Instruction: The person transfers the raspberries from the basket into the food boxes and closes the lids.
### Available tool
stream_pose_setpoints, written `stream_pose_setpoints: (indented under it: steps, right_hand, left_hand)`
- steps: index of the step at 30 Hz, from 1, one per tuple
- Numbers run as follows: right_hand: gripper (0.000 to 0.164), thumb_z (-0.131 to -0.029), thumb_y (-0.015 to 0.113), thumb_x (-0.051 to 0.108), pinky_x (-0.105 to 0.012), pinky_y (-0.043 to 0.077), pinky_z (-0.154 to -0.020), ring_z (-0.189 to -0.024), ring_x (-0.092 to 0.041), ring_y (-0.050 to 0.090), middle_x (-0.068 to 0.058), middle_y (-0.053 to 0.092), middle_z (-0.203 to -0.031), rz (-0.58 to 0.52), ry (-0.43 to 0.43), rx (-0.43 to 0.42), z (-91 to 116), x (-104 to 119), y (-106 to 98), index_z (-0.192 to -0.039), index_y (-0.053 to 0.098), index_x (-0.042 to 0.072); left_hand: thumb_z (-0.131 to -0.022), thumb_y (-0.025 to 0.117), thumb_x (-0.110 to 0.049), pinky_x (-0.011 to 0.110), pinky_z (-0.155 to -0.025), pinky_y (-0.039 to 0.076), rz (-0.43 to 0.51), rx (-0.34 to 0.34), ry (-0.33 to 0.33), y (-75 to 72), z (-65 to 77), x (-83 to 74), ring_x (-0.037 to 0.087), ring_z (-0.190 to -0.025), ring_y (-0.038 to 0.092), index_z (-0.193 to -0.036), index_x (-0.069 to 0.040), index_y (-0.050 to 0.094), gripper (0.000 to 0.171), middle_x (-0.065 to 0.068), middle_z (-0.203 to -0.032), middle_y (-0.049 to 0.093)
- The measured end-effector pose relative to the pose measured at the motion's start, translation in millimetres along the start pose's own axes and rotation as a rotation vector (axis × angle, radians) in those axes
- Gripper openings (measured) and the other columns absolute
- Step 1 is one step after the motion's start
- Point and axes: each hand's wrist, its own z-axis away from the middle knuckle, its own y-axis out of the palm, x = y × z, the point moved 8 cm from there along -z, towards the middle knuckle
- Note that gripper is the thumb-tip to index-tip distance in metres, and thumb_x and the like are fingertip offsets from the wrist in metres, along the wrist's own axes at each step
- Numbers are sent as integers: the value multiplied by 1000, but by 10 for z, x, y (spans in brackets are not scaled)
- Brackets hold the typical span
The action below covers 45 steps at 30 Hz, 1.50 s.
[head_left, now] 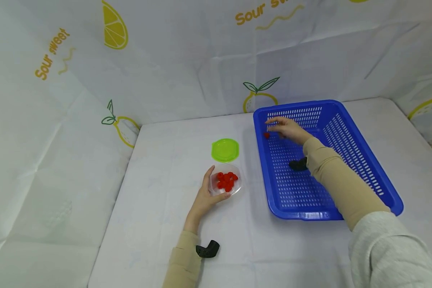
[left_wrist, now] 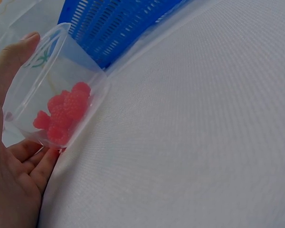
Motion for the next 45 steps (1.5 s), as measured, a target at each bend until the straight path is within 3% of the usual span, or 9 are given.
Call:
stream_pose_setpoints:
  steps: [2, 5, 9, 13, 15, 23, 28, 35, 45]
  right_hand:
    - [44, -94, 55, 22, -30, 36, -61, -56, -10, 34, 5, 52, -90, 43, 14, -7, -15, -49, 1, -134, 46, 7]
    - [44, -94, 55, 23, -34, 44, -75, -78, -17, 48, -9, 54, -109, 110, 38, 2, -34, -131, 16, -135, 46, 8]
    - [44, -94, 53, 22, -40, 43, -86, -102, -26, 45, -18, 48, -124, 240, 51, 21, -47, -224, 47, -135, 46, 7]
    - [42, -93, 54, 19, -30, 40, -66, -77, -22, 43, -10, 47, -91, 346, 33, 15, -53, -261, 67, -132, 49, 6]
    - [42, -92, 55, 18, -28, 39, -62, -73, -19, 42, -7, 44, -85, 376, 19, 16, -55, -254, 81, -131, 50, 5]
    - [40, -90, 57, 15, -43, 40, -86, -99, -31, 48, -23, 53, -121, 407, -10, 20, -68, -227, 100, -127, 52, 2]
    - [41, -87, 61, 14, -38, 38, -78, -90, -28, 45, -19, 54, -108, 403, 5, 1, -73, -244, 92, -126, 52, 3]
    - [44, -89, 58, 16, -47, 41, -88, -100, -32, 48, -24, 54, -120, 450, -13, 9, -67, -207, 127, -130, 50, 3]
    - [32, -88, 58, 14, -34, 37, -72, -83, -26, 47, -17, 56, -100, 485, -28, -21, -45, -169, 147, -118, 56, 3]
  left_hand:
    - [-79, 73, -24, 58, -113, 20, 2, 1, -2, 5, 0, 6, 29, -144, 18, -149, -27, 14, 91, 9, -155, 23]
    - [-79, 73, -24, 57, -114, 20, 6, 1, -5, 13, -2, 15, 29, -144, 18, -149, -28, 14, 91, 8, -155, 23]
    - [-79, 73, -24, 57, -114, 19, 7, -1, -10, 22, 6, 24, 29, -144, 17, -149, -27, 14, 92, 9, -155, 22]
    - [-79, 73, -24, 57, -114, 19, 11, -3, -16, 24, 22, 28, 29, -144, 17, -149, -27, 15, 92, 9, -155, 22]
    - [-78, 73, -24, 57, -114, 18, 12, -5, -16, 22, 26, 26, 29, -144, 17, -149, -26, 15, 92, 9, -155, 22]
    - [-78, 74, -24, 58, -114, 19, 11, -11, -8, 11, 18, 17, 29, -144, 18, -149, -26, 15, 92, 9, -154, 24]
    - [-79, 73, -24, 58, -114, 19, 10, -13, 1, 7, 13, 17, 30, -144, 19, -149, -25, 15, 92, 11, -154, 24]
    - [-79, 73, -24, 59, -113, 20, 5, -12, -5, 6, 11, 9, 30, -143, 19, -149, -26, 15, 91, 11, -154, 24]
    - [-79, 73, -25, 58, -114, 20, -6, -20, -7, -3, 10, 4, 30, -144, 19, -149, -27, 15, 91, 11, -154, 24]
